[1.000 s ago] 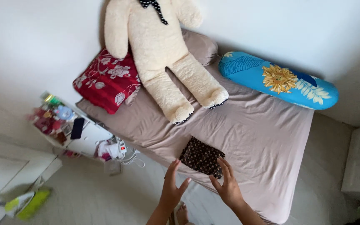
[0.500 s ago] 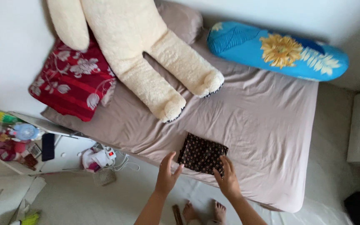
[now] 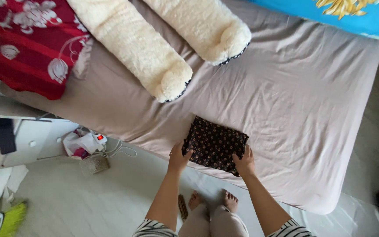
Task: Cleaning a bed by folding clothes and beating the mattress with a stick.
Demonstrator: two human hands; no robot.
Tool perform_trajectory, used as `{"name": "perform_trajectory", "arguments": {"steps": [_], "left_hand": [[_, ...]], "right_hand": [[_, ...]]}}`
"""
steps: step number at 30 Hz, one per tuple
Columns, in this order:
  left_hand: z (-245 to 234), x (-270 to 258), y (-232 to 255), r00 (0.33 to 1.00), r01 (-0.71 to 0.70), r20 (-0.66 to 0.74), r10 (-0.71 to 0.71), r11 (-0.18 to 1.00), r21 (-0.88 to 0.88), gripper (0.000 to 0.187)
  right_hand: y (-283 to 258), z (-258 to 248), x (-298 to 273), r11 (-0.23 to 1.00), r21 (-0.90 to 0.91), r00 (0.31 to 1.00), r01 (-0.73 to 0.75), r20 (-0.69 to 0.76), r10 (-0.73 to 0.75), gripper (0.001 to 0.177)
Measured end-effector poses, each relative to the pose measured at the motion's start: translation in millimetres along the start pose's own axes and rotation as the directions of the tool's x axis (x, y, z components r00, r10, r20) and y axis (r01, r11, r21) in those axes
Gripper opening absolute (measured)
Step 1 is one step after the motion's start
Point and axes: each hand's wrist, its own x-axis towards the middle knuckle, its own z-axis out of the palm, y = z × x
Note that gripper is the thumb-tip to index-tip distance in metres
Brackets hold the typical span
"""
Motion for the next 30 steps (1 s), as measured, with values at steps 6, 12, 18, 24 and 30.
{"name": "perform_trajectory", "arguments": {"steps": [6, 12, 18, 24, 30], "left_hand": [[38.8, 17.7, 3.1, 0.986, 0.162, 0.089, -0.144, 0.952, -0.26, 0.077], [44.1, 25.4, 5.7, 0.948, 0.31, 0.177, -0.263, 0.887, -0.343, 0.069], [22.1, -19.0, 2.1, 0.659, 0.647, 0.544, -0.52, 0.761, -0.056, 0.044], [-58.6, -95.4, 26.5, 0.678, 0.718, 0.518, -0.522, 0.622, -0.313, 0.042], [-132.6, -164.8, 36.8, 0.717, 0.697, 0.429, -0.549, 0.564, -0.442, 0.037]], "right_hand": [[20.4, 31.4, 18.7, 0.978, 0.133, 0.984, -0.162, 0.096, 0.15, 0.109], [-40.9, -4.7, 7.9, 0.779, 0.407, 0.877, -0.477, 0.269, 0.397, 0.078], [-52.1, -17.0, -30.5, 0.747, 0.409, 0.817, -0.524, 0.49, 0.305, 0.055], [-64.0, -26.8, -80.6, 0.924, 0.242, 0.89, -0.296, 0.421, 0.175, 0.066], [-135.0, -74.6, -125.9, 0.904, 0.38, 0.866, -0.195, 0.5, -0.023, 0.079]]}}
